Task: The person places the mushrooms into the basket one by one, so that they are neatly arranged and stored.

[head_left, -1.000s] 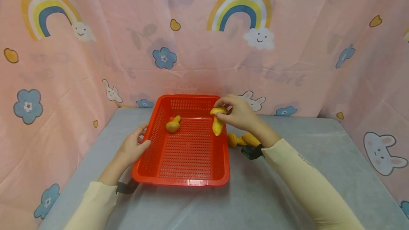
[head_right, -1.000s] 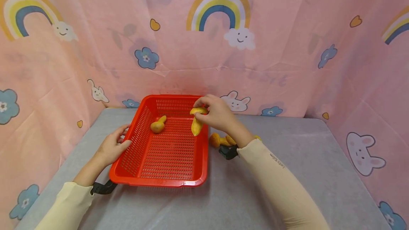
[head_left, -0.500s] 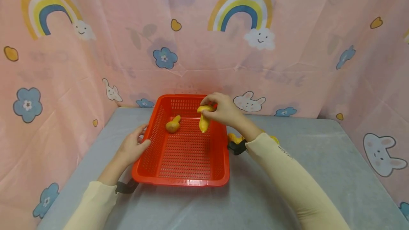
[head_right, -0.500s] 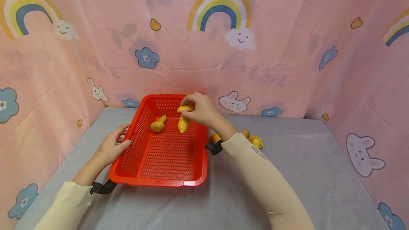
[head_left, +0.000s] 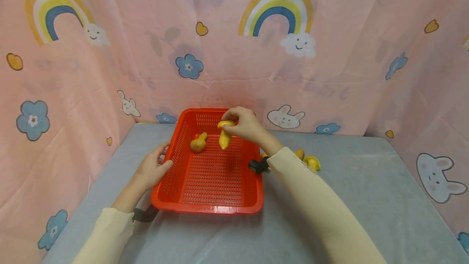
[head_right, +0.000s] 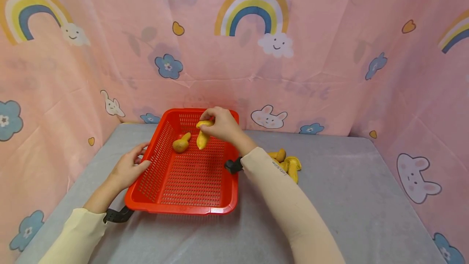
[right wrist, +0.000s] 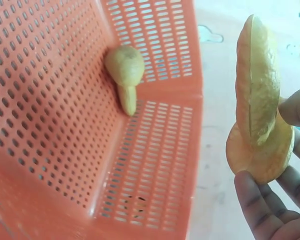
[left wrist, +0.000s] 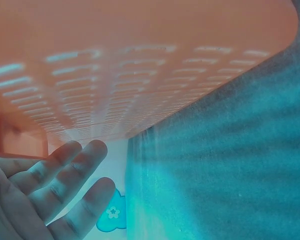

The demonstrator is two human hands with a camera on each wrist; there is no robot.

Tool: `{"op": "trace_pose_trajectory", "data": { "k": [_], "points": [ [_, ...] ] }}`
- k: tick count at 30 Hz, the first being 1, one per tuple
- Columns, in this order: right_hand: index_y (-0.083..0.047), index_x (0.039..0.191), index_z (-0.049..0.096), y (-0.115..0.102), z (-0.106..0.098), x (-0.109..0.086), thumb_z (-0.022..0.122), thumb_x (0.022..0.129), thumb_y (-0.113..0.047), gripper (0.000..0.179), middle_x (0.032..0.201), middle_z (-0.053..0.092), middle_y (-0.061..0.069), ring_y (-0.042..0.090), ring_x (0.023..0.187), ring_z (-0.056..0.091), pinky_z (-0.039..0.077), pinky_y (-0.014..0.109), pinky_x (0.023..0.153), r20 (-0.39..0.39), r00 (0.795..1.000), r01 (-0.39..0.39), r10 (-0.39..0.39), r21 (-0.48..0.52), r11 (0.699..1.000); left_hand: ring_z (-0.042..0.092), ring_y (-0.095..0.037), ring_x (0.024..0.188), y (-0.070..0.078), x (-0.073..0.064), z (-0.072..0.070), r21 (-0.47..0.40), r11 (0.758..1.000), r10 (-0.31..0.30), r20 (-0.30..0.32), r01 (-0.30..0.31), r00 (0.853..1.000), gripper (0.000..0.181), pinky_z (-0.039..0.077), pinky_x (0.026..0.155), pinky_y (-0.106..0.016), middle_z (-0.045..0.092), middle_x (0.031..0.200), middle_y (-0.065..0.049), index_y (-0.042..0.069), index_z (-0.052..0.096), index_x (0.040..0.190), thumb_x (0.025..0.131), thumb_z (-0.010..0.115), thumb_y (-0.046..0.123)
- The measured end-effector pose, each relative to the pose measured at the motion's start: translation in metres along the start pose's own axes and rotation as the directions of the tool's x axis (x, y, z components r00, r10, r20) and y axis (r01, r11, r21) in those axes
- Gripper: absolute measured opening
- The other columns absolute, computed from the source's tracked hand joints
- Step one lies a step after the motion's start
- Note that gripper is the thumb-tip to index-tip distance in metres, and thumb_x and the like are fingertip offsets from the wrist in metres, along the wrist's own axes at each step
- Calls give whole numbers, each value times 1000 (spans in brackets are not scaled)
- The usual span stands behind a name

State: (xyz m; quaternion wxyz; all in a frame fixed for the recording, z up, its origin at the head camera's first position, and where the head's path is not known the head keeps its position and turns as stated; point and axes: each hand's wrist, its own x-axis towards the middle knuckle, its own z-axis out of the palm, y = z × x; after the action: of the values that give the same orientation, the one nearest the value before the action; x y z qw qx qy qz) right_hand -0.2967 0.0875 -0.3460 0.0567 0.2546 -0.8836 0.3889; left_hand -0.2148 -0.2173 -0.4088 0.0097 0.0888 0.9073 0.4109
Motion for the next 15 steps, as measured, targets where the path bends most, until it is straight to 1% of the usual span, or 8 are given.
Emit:
{"op": "trace_pose_trajectory", "data": {
  "k": [4,11,15],
  "points": [
    [-11,97,71,6,7,7,72,81,-18,17,98,67,2,20,90,58,52,32,80,3,1000,-31,31,31,999,64,-24,85,-1,0,0,-3,1000,0,-1,0,1000,62,59,67,-35,55,124,-23,1,32,148,91,53,13],
    [-12,100,71,17,18,17,70,83,-20,18,102,67,3,19,89,59,52,31,75,-1,995,-101,101,59,993,64,-25,86,-1,0,0,2,1000,2,1,-2,1000,62,59,67,-35,55,125,-23,1,31,148,92,53,13],
    [-10,101,71,22,27,23,71,84,-19,19,101,67,5,20,87,59,52,29,72,-8,991,-134,135,95,986,64,-24,85,-2,1,-1,0,1000,-5,5,5,1000,62,60,66,-35,55,125,-22,2,31,148,92,53,14]
  ]
}}
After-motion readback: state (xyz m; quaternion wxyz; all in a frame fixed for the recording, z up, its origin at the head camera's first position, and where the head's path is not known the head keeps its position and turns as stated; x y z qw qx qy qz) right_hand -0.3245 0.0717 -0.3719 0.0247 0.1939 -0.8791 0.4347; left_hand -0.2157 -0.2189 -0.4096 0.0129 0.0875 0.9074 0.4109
